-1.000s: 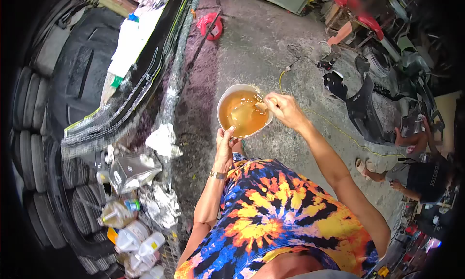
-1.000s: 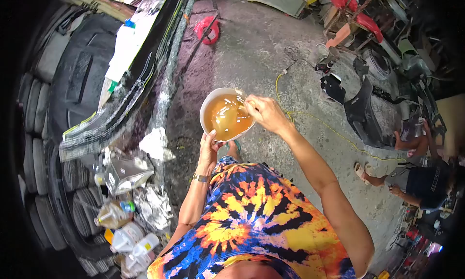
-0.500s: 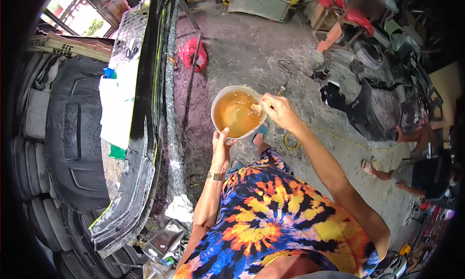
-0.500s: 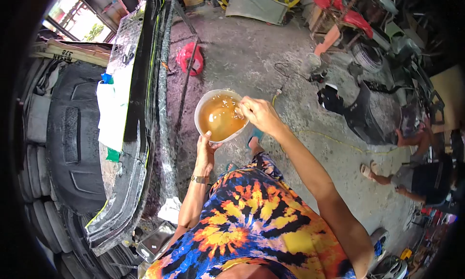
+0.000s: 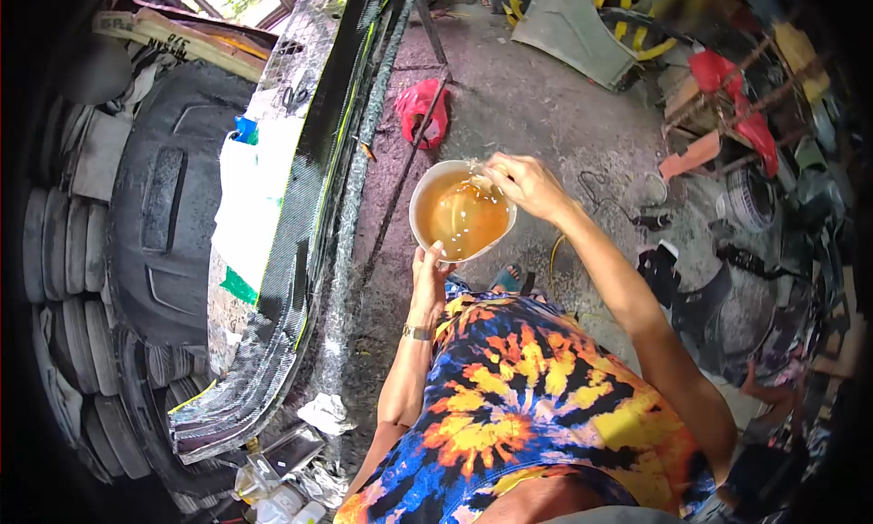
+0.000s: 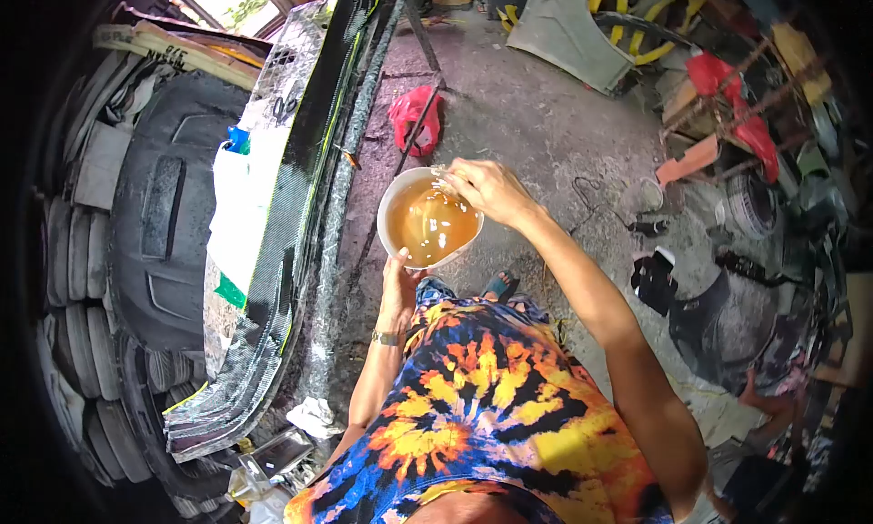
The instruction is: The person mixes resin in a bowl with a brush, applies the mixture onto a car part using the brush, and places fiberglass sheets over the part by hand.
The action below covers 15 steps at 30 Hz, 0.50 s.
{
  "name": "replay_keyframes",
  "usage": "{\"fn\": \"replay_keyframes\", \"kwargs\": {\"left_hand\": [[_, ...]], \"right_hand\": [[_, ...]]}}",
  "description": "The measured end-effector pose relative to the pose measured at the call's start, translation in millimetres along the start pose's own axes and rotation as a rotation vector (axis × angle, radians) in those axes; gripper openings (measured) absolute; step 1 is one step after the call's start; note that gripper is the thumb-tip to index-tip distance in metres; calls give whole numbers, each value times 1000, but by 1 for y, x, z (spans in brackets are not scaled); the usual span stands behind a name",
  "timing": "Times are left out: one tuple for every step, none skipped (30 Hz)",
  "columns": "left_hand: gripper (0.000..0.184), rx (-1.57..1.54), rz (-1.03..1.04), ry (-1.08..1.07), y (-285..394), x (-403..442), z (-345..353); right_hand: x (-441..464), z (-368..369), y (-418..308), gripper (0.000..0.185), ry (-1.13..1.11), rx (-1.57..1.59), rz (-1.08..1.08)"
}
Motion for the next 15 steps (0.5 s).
{"fn": "replay_keyframes", "kwargs": {"left_hand": [[47,-17,8,13,3,8,5],[47,-30,-2,13,5,14,10],[47,-47,-6,11,14,27,20],[48,-11,38,37,20,33,25],[48,-19,41,47,25,39,31],[48,-8,25,33,28,46,37],[49,15,-5,28,25,51,41],[48,29,12,14,30,58,46],[47,17,27,31,31,66,50],[46,4,21,35,38,79,59],[46,-8,13,34,41,85,65],[46,-13,21,32,44,91,70],[45,-16,21,16,49,97,76],[45,20,-8,8,40,100,85],[45,20,-17,-5,41,109,83]], "right_hand": [[5,-6,-1,21,8,-71,-68],[8,-10,-2,21,-20,-70,-99],[21,-12,-2,21,-38,-70,-116],[22,-12,-1,21,-87,-86,-104],[25,-10,0,21,-135,-101,-90],[31,-6,-3,20,-159,-36,-123],[33,-3,4,20,-171,-22,-113],[43,6,6,21,-229,33,-78],[54,14,7,22,-289,86,-46],[76,21,15,23,-265,172,-61],[90,26,23,23,-281,172,-87],[109,26,28,23,-250,176,-60],[126,25,34,23,-222,180,-31],[128,15,56,23,-187,255,99],[144,12,58,22,-144,204,60]]}}
Point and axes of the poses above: each hand's wrist, its own x-axis towards the middle knuckle, its own z-axis out of the palm, y = z × x, the point moved 6 cm from there along x, towards the middle knuckle, and after that the axes turned 9 degrees about y, right-handed, at the moved point
